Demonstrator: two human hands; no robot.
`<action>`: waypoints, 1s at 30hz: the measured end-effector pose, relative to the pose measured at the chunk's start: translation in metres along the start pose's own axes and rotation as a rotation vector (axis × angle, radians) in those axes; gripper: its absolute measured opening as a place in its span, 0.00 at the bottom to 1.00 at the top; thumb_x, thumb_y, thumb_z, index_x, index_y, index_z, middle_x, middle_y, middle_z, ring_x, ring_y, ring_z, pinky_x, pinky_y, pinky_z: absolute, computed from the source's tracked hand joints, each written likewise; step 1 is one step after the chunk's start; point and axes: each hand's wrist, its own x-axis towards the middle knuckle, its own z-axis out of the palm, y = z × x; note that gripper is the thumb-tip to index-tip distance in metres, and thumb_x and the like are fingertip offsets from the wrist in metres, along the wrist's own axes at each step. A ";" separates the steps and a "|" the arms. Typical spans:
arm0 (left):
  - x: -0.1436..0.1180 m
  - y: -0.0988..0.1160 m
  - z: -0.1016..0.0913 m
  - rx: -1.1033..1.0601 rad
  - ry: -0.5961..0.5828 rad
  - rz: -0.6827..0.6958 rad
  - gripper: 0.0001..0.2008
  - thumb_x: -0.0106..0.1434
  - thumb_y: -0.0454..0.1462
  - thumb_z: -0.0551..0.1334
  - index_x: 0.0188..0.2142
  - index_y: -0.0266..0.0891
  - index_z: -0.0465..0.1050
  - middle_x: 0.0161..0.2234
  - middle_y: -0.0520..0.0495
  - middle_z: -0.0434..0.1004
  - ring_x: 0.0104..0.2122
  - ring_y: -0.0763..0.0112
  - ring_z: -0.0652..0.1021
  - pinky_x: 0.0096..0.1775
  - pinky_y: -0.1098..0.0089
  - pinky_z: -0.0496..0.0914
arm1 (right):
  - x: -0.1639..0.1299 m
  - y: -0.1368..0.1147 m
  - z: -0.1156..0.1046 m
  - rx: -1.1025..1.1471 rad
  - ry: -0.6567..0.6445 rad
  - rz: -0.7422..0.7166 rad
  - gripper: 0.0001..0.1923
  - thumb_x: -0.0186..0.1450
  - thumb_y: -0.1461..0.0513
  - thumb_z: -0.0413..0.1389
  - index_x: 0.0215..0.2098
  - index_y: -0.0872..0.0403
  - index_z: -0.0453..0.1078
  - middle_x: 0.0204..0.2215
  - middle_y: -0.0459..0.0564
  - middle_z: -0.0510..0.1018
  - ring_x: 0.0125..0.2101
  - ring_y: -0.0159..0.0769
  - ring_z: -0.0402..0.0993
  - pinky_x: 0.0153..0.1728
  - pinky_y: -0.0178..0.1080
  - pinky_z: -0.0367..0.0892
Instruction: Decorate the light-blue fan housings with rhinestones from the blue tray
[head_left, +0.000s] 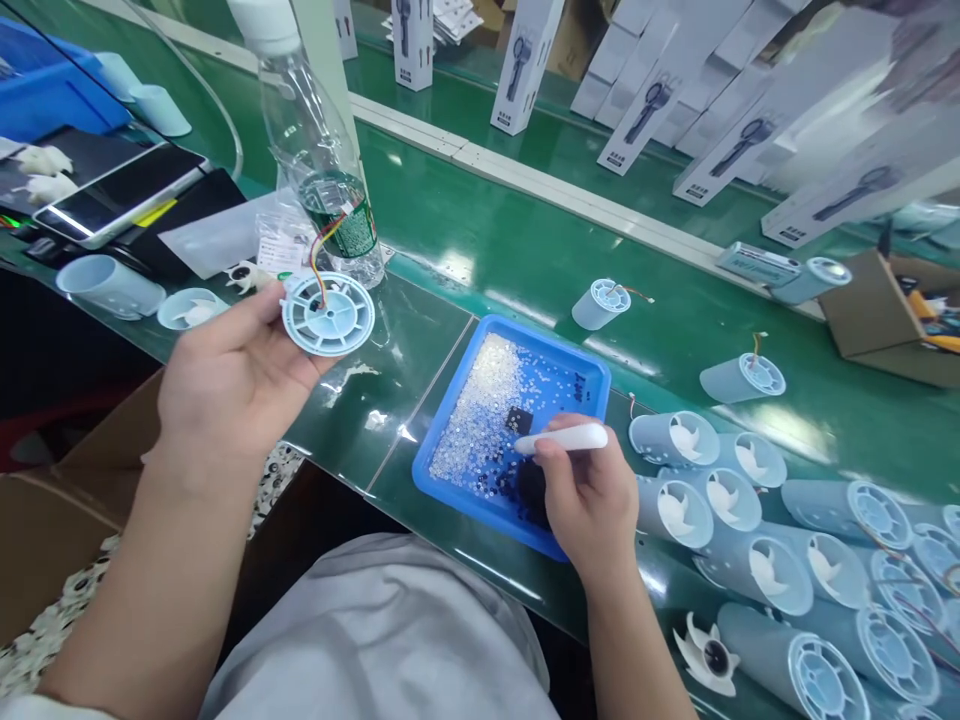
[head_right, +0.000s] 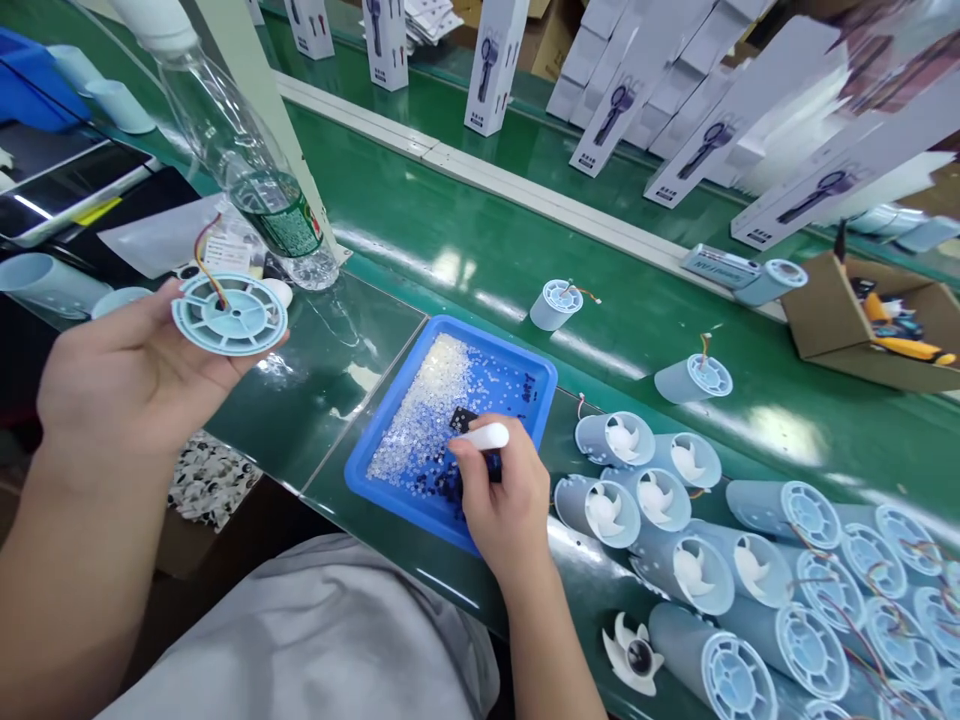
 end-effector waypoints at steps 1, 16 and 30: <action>0.000 -0.001 0.000 0.004 0.023 -0.008 0.06 0.62 0.30 0.58 0.37 0.31 0.74 0.45 0.40 0.77 0.54 0.58 0.73 0.50 0.58 0.74 | 0.000 0.000 0.001 0.010 0.011 0.004 0.04 0.67 0.60 0.53 0.39 0.51 0.65 0.33 0.48 0.75 0.30 0.35 0.74 0.32 0.38 0.69; -0.001 -0.004 0.009 -0.011 0.173 -0.033 0.07 0.63 0.29 0.56 0.33 0.33 0.73 0.41 0.41 0.78 0.51 0.59 0.75 0.50 0.55 0.74 | 0.003 -0.002 -0.001 -0.015 -0.132 -0.025 0.02 0.68 0.61 0.52 0.37 0.51 0.65 0.31 0.47 0.75 0.30 0.34 0.72 0.30 0.35 0.67; -0.009 -0.010 0.020 0.001 0.099 -0.147 0.09 0.63 0.31 0.56 0.33 0.37 0.75 0.38 0.45 0.79 0.43 0.65 0.79 0.39 0.65 0.79 | 0.032 0.011 0.000 -0.065 0.046 0.029 0.04 0.66 0.60 0.53 0.34 0.52 0.65 0.28 0.45 0.72 0.28 0.33 0.70 0.30 0.37 0.66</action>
